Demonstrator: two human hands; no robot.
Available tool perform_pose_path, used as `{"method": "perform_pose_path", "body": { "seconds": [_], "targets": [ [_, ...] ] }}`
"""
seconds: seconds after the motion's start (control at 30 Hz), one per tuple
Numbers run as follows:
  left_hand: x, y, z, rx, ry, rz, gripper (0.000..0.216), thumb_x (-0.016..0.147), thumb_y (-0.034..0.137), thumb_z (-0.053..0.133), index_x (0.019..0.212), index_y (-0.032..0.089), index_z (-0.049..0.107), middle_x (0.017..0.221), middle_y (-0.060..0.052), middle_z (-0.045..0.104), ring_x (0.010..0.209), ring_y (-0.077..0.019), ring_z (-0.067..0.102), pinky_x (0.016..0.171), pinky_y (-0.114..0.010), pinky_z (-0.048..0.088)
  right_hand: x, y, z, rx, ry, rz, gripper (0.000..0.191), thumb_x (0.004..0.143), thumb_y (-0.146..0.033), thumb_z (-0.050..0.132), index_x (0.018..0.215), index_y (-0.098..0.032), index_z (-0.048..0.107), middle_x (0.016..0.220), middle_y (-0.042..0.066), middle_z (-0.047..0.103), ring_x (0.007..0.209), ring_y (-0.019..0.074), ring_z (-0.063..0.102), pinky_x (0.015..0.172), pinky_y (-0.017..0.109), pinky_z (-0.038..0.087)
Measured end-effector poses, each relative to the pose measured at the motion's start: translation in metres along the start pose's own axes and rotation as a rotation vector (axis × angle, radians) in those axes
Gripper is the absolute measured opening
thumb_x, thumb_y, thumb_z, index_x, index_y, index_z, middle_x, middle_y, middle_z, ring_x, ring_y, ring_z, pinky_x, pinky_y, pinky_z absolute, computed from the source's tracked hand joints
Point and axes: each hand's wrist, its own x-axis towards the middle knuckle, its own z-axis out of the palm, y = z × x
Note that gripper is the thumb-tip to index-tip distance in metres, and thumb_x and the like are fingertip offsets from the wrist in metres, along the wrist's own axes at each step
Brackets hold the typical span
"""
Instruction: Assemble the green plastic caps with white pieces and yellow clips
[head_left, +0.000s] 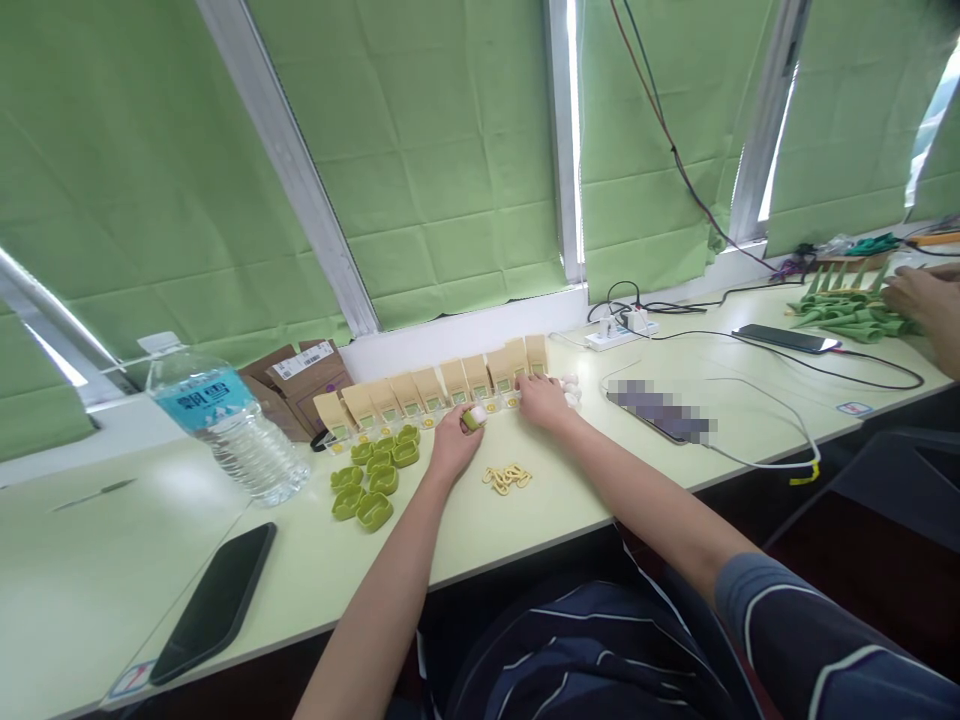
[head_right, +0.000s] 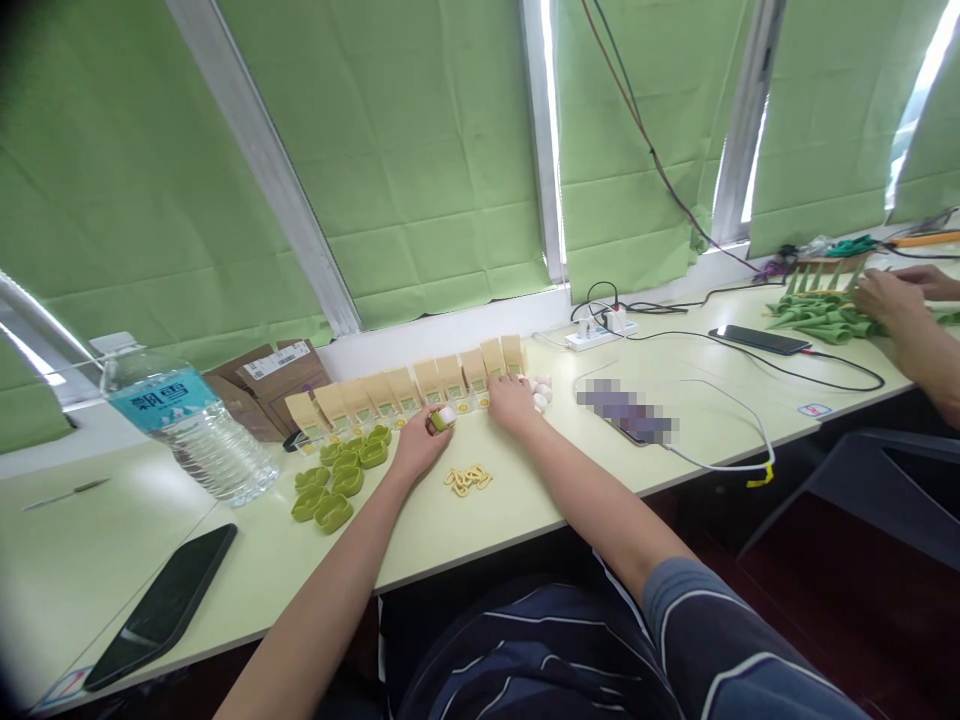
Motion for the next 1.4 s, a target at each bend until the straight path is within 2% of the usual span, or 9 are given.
{"method": "perform_pose_path", "body": {
  "seconds": [0.33, 0.73, 1.07, 1.4],
  "targets": [
    [0.0008, -0.0007, 0.0004, -0.012, -0.002, -0.009, 0.045, 0.072, 0.022, 0.066, 0.116, 0.017, 0.066, 0.08, -0.003, 0.063, 0.074, -0.0165, 0.056, 0.076, -0.03, 0.047, 0.0017, 0.0004, 0.0003, -0.03, 0.008, 0.007, 0.06, 0.083, -0.006, 0.047, 0.141, -0.019, 0.037, 0.121, 0.017, 0.065, 0.119, 0.0319, 0.055, 0.093, 0.041, 0.038],
    [0.0009, -0.001, 0.001, -0.011, 0.0, -0.022, 0.045, 0.072, 0.021, 0.067, 0.117, 0.018, 0.067, 0.08, -0.003, 0.063, 0.074, -0.0163, 0.057, 0.077, -0.03, 0.047, 0.0019, -0.0002, -0.0021, -0.035, 0.04, 0.039, 0.057, 0.088, -0.006, 0.045, 0.142, -0.02, 0.039, 0.118, 0.016, 0.066, 0.114, 0.0298, 0.058, 0.096, 0.04, 0.036],
    [0.0008, -0.0005, 0.0005, -0.018, -0.001, -0.02, 0.045, 0.071, 0.021, 0.067, 0.117, 0.018, 0.066, 0.081, -0.003, 0.063, 0.073, -0.016, 0.056, 0.076, -0.029, 0.047, 0.0038, -0.0004, -0.0039, -0.019, 0.067, 0.011, 0.052, 0.09, -0.006, 0.042, 0.139, -0.021, 0.046, 0.115, 0.014, 0.068, 0.111, 0.0289, 0.058, 0.094, 0.037, 0.039],
    [0.0015, -0.002, 0.0014, -0.02, -0.002, -0.019, 0.046, 0.072, 0.023, 0.066, 0.118, 0.017, 0.066, 0.08, -0.002, 0.062, 0.071, -0.0155, 0.054, 0.076, -0.029, 0.046, 0.0085, 0.0004, -0.0041, 0.065, 0.134, -0.03, 0.051, 0.092, -0.007, 0.043, 0.141, -0.02, 0.044, 0.116, 0.013, 0.066, 0.106, 0.0274, 0.059, 0.092, 0.035, 0.041]
  ]
}}
